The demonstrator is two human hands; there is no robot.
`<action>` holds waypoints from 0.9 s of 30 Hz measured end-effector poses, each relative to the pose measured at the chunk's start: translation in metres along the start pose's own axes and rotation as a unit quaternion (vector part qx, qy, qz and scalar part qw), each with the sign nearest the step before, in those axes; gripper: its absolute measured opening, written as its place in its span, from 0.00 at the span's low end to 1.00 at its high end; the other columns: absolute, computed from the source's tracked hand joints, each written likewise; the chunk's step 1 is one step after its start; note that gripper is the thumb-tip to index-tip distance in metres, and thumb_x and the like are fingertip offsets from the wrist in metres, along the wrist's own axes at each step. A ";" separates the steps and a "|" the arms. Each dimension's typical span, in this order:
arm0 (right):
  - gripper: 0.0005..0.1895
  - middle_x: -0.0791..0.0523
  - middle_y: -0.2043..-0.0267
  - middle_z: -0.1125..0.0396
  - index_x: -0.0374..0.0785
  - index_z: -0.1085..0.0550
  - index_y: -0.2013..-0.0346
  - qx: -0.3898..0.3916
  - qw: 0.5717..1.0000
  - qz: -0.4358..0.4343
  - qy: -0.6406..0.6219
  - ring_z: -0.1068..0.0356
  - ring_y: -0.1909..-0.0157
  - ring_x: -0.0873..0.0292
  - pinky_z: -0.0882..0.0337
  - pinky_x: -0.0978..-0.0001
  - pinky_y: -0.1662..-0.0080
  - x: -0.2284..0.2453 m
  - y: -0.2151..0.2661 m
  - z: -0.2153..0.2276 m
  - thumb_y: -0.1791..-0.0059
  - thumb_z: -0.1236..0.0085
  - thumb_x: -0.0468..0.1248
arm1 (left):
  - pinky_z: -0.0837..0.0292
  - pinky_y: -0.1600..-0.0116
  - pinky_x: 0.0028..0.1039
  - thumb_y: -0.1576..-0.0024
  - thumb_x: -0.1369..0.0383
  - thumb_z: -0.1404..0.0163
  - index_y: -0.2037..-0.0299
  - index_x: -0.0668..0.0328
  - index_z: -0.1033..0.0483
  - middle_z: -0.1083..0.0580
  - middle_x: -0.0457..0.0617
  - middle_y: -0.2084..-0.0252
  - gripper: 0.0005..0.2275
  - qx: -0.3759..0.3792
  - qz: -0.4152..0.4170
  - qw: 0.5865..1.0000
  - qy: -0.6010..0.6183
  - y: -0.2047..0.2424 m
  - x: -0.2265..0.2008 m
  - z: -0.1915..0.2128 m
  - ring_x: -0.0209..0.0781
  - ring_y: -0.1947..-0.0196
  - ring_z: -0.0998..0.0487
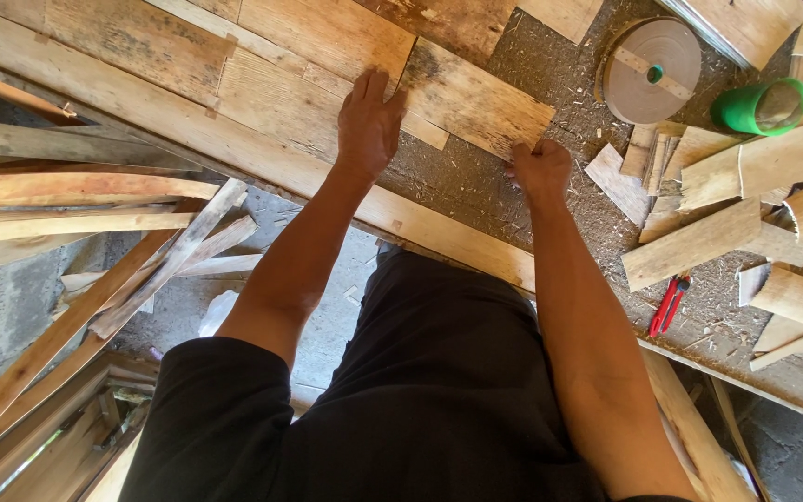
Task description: Trimming and fitting thin wood veneer pieces on a workbench using a utility knife.
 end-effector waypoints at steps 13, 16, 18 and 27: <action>0.17 0.54 0.79 0.32 0.39 0.33 0.78 0.000 0.999 0.012 0.043 0.27 0.77 0.62 0.28 0.67 0.75 0.005 0.000 0.002 0.47 0.40 0.39 | 0.23 0.42 0.46 0.46 0.78 0.40 0.58 0.63 0.18 0.38 0.52 0.26 0.08 0.063 -0.029 0.991 -0.113 -0.006 -0.002 -0.012 0.66 0.33 0.35; 0.17 0.54 0.79 0.30 0.39 0.32 0.77 0.002 0.998 0.005 0.066 0.28 0.78 0.62 0.29 0.67 0.75 0.010 0.003 0.003 0.47 0.41 0.41 | 0.22 0.43 0.47 0.46 0.77 0.40 0.54 0.64 0.19 0.37 0.53 0.27 0.10 0.056 -0.041 0.991 -0.115 -0.005 0.000 -0.013 0.67 0.32 0.36; 0.17 0.54 0.78 0.30 0.39 0.32 0.76 0.006 0.997 -0.008 0.080 0.28 0.77 0.63 0.28 0.68 0.74 0.013 0.005 0.004 0.46 0.41 0.42 | 0.22 0.44 0.47 0.48 0.77 0.40 0.51 0.65 0.20 0.36 0.55 0.28 0.14 0.062 -0.051 0.990 -0.118 -0.007 0.000 -0.011 0.69 0.33 0.36; 0.12 0.54 0.71 0.29 0.37 0.30 0.70 0.032 0.998 -0.009 -0.045 0.23 0.72 0.62 0.22 0.71 0.73 -0.018 -0.017 0.003 0.46 0.43 0.39 | 0.24 0.39 0.49 0.38 0.74 0.45 0.54 0.61 0.20 0.32 0.53 0.29 0.05 0.011 -0.025 0.997 -0.070 -0.001 0.001 -0.017 0.66 0.32 0.34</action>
Point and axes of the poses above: each hand's wrist, its own y-axis away from the middle knuckle, its own z-axis out of the back of the hand, x = y × z, the point moved 1 cm from there along -y, towards the middle knuckle
